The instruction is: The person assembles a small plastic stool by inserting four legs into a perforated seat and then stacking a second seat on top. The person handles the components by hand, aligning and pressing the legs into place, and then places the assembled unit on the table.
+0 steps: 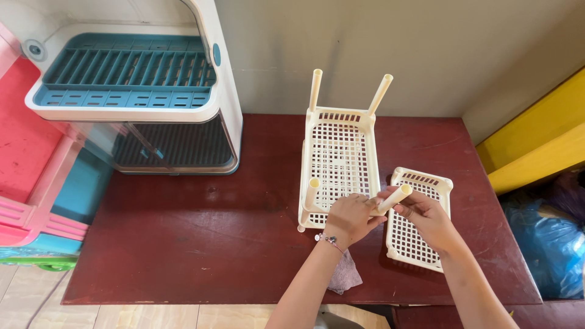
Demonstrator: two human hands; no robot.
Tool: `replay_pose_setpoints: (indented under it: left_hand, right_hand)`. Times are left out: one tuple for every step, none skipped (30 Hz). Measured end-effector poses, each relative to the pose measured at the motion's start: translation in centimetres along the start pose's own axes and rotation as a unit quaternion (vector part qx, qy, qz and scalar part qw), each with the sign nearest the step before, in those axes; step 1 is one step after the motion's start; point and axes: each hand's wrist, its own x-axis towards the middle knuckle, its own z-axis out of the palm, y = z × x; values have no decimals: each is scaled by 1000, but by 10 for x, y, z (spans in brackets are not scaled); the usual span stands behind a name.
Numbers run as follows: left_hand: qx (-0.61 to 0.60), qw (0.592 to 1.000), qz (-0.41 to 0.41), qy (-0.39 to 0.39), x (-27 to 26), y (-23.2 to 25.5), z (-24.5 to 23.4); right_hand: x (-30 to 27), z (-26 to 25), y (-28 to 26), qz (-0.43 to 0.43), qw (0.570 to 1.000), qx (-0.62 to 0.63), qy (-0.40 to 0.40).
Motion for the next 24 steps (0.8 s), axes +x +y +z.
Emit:
replay_pose_setpoints:
  left_hand:
    - [3,1000,1,-3,1,0,1]
    - [6,1000,0,-7,1,0,1]
    - [10,1000,0,-11,1,0,2]
    - [9,1000,-3,-15,1,0,2]
    - [8,1000,-5,-19,1,-1,2]
    - [8,1000,-8,-24,1,-2,2]
    - [10,1000,-7,-21,0,-3,2]
    - [11,1000,-6,-18,1,-2,3]
    - [13,1000,-5,-15,1,-2,4]
    - [15,1000,-3,-16,1,-3,4]
    - [17,1000,-2,-18,2,-3,4]
    - [20,1000,-1,-19,1,-3,4]
    - [23,1000,3,-4,0,-3,4]
    - [23,1000,8,9,-1,-2,5]
    - [24,999,12,22,-2,-2,7]
    - [25,999,11,18,-2,-2,8]
    - [27,1000,10,13,-1,-3,9]
    - [29,1000,10,9,-1,-4,10]
    - [29,1000,8,7,-1,-3,10]
    - [31,999,8,5,-1,-3,9]
    - [33,999,8,3,-1,-3,8]
    - [21,1000,8,10,-1,-3,7]
    - [9,1000,8,17,-1,-2,5]
    - [-2,1000,7,23,-1,-2,4]
  right_hand:
    - [1,-3,2,2,1000,-11,5]
    - [3,-4,6,4,1000,-22,9]
    - [5,-5,9,6,999,-32,14]
    - [7,-6,12,1,999,-36,16]
    - [9,-7,16,-5,999,-40,18]
    - [11,-6,19,-10,999,-43,20]
    - [12,-4,22,-12,998,-44,31]
    - [12,-4,24,-14,998,-47,43]
    - [11,-2,25,-17,997,-50,56]
    - [8,3,25,-16,995,-56,80]
    - [4,9,25,-14,992,-61,105]
    - [1,16,25,-13,989,-66,129]
    - [-2,22,24,-23,987,-74,142]
    - [-6,27,23,-31,984,-82,157]
    - [-7,31,22,-39,980,-90,172]
    - [-9,33,21,-43,978,-105,175]
    - [-11,35,20,-47,976,-119,178]
    - [-11,35,19,-52,973,-133,181]
    - [-12,34,17,-51,978,-121,161]
    - [-12,32,14,-53,982,-108,142]
    - [-11,30,11,-54,986,-95,124]
    - [-9,24,7,-53,991,-76,93]
    - [-6,18,2,-52,995,-57,62]
    - [-3,13,-1,-50,998,-37,31]
